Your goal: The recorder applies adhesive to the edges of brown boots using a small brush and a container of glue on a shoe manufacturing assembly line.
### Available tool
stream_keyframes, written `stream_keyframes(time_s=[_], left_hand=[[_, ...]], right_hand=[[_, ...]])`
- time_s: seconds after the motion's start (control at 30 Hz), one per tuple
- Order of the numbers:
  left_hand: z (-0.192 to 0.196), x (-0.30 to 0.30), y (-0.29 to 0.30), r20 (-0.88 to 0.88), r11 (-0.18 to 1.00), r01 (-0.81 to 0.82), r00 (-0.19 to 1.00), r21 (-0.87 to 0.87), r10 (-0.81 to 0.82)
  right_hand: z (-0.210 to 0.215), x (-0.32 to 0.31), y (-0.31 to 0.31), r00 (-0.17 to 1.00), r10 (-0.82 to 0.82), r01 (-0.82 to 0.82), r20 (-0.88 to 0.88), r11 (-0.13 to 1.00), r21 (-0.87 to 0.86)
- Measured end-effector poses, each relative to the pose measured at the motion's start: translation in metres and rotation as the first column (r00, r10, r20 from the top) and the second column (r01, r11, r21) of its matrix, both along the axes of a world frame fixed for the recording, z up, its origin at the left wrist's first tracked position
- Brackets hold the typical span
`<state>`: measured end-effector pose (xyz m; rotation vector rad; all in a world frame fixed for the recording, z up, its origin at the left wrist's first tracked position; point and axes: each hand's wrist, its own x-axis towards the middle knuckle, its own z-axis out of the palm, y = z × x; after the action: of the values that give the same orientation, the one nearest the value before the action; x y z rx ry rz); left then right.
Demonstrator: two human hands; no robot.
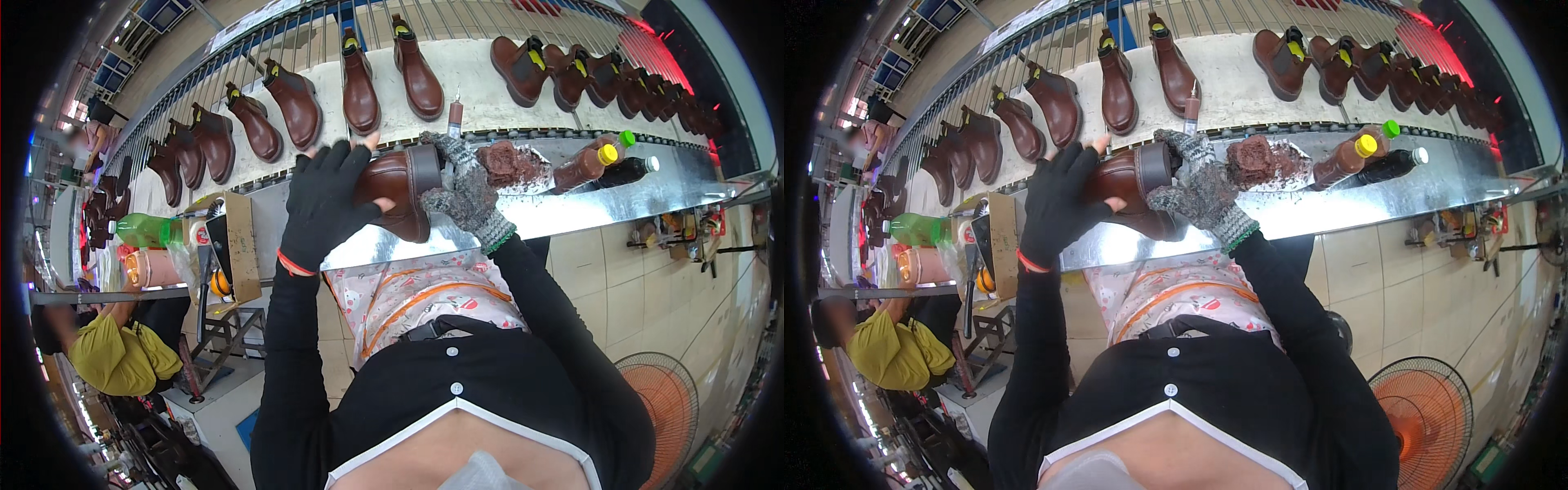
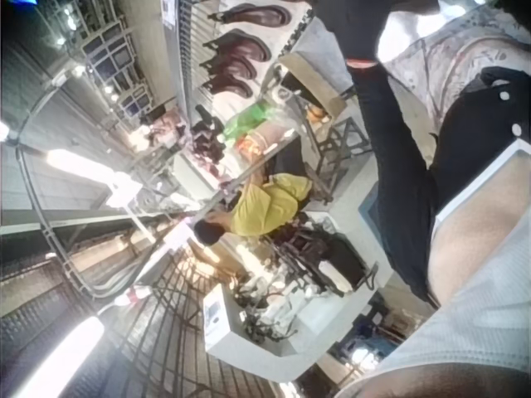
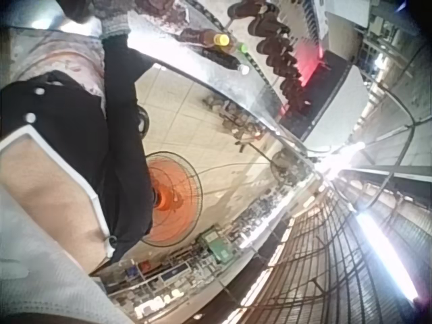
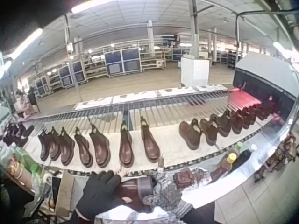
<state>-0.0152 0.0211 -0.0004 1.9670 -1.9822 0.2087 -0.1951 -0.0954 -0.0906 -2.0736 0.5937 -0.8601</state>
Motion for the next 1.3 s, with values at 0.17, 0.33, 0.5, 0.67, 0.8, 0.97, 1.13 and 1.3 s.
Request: stream_keyframes(time_s=[0.17, 0.33, 0.5, 0.67, 0.8, 0.97, 1.13, 1.3], left_hand=[[-0.007, 0.004, 0.005, -0.036, 0.996, 0.047, 0.998, 0.079, -0.044], [-0.013, 0.002, 0.007, -0.034, 0.998, -0.029, 0.999, 0.055, 0.031], [-0.036, 0.014, 0.002, 0.050, 0.972, -0.236, 0.971, 0.022, 0.235], [-0.062, 0.079, 0.003, 0.069, 0.906, -0.370, 0.929, 0.206, 0.363], [-0.086, 0.136, 0.033, -0.621, 0.839, -0.302, 0.568, 0.454, 0.540], [-0.141, 0.136, 0.128, -0.801, 0.881, -0.175, 0.368, 0.439, 0.472], [-0.179, 0.107, 0.100, -0.875, 0.952, -0.268, 0.411, 0.150, 0.254], [-0.111, 0.087, 0.035, -0.754, 0.886, -0.380, 0.491, 0.266, 0.437]], right_hand=[[0.005, 0.006, 0.004, 0.999, 0.005, -0.006, 0.037, 0.999, 0.034], [-0.022, -0.019, 0.012, 0.999, -0.031, 0.029, 0.023, 0.996, 0.085], [-0.084, -0.069, 0.032, 0.947, -0.264, 0.069, 0.183, 0.725, 0.685], [-0.107, -0.115, 0.063, 0.929, -0.367, 0.239, -0.052, 0.485, 0.842], [-0.108, -0.121, 0.063, 0.758, -0.652, 0.211, 0.021, 0.275, 0.938], [-0.121, -0.125, 0.030, 0.809, -0.518, 0.585, -0.278, 0.757, 0.291], [-0.133, -0.123, -0.005, 0.771, -0.510, 0.542, -0.381, 0.840, -0.028], [-0.134, -0.118, -0.015, 0.757, -0.462, 0.488, -0.463, 0.870, -0.070]])
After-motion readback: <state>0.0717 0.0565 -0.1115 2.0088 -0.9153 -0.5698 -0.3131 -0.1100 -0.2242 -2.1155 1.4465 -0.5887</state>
